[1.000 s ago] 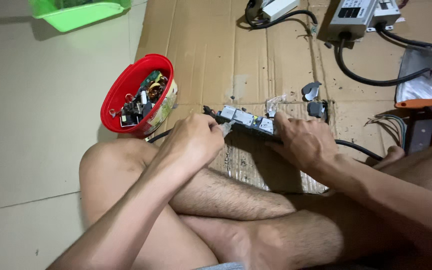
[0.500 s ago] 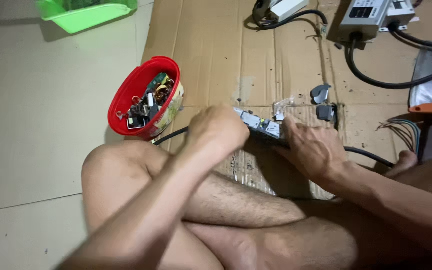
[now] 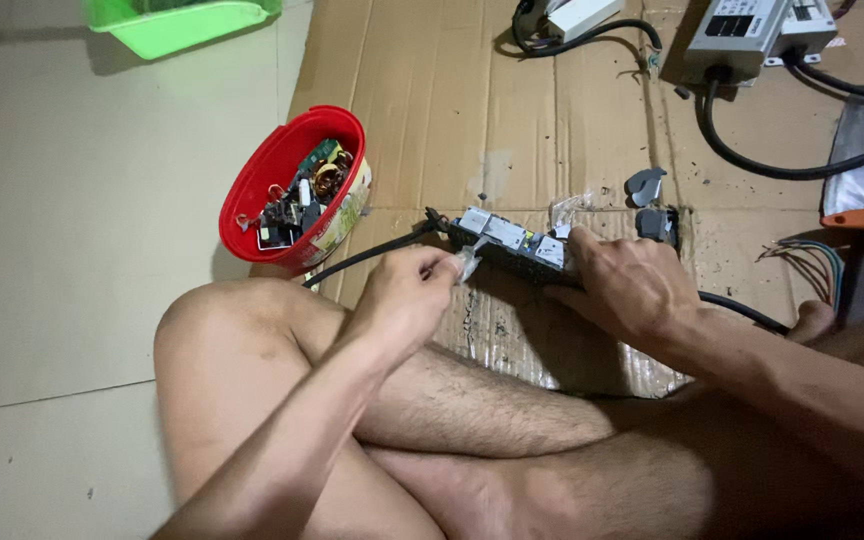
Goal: The person sits on a cardboard sheet and uses a screwdriver to remove screws from a black electronic device. They detach the casing to expose the internal circuit board and components, then continue to manipulate the device and its parts.
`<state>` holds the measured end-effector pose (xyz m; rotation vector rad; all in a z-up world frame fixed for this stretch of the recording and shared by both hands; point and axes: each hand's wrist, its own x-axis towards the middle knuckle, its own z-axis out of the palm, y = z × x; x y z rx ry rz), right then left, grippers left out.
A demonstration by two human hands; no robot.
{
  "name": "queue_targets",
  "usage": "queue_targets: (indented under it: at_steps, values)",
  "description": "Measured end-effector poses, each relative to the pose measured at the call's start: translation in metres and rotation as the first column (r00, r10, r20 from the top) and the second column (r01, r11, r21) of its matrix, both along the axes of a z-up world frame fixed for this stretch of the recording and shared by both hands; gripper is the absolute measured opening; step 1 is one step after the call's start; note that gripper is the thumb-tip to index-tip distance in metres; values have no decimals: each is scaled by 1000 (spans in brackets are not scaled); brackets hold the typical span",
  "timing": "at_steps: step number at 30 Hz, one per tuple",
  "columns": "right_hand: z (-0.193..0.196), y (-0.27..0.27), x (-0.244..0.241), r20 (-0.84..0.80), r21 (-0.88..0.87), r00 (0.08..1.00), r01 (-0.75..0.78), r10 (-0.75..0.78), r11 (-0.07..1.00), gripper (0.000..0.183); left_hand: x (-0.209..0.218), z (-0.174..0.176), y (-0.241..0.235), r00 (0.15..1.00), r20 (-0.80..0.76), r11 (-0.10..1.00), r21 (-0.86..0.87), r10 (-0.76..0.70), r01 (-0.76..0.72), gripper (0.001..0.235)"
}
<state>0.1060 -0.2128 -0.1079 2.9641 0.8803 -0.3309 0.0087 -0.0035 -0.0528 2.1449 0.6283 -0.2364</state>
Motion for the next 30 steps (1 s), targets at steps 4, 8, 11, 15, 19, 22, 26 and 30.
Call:
queue_targets:
  at_steps: [4,8,11,15,19,22,26,30]
  values:
    - [17,2,-5,-76,-30,997,17,-19,999,27,5,-18,3,999,33,1000,-2,15,-14,34]
    - [9,0,-1,-49,2,999,-7,7,1000,39,2,-21,2,998,58,999,-30,32,-30,34]
    - [10,1,-1,-43,9,999,-12,12,1000,41,5,-28,5,999,44,1000,7,-2,2,35]
    - [-39,-9,11,-15,-34,1000,20,-20,999,39,19,21,-16,994,-91,993,98,-64,73,37]
    - [-29,-4,9,-81,-31,991,104,-107,994,49,40,24,-30,971,-234,979,179,-51,94,39]
    - [-38,-7,17,-77,22,995,69,-67,997,44,37,11,-12,981,-192,986,152,-39,69,37]
    - [-39,-8,16,-81,18,994,82,-80,996,48,24,-2,17,997,-44,998,6,-63,64,27]
    - [-49,-12,21,-87,30,992,99,-96,995,51,24,-23,21,991,4,952,-278,133,-126,25]
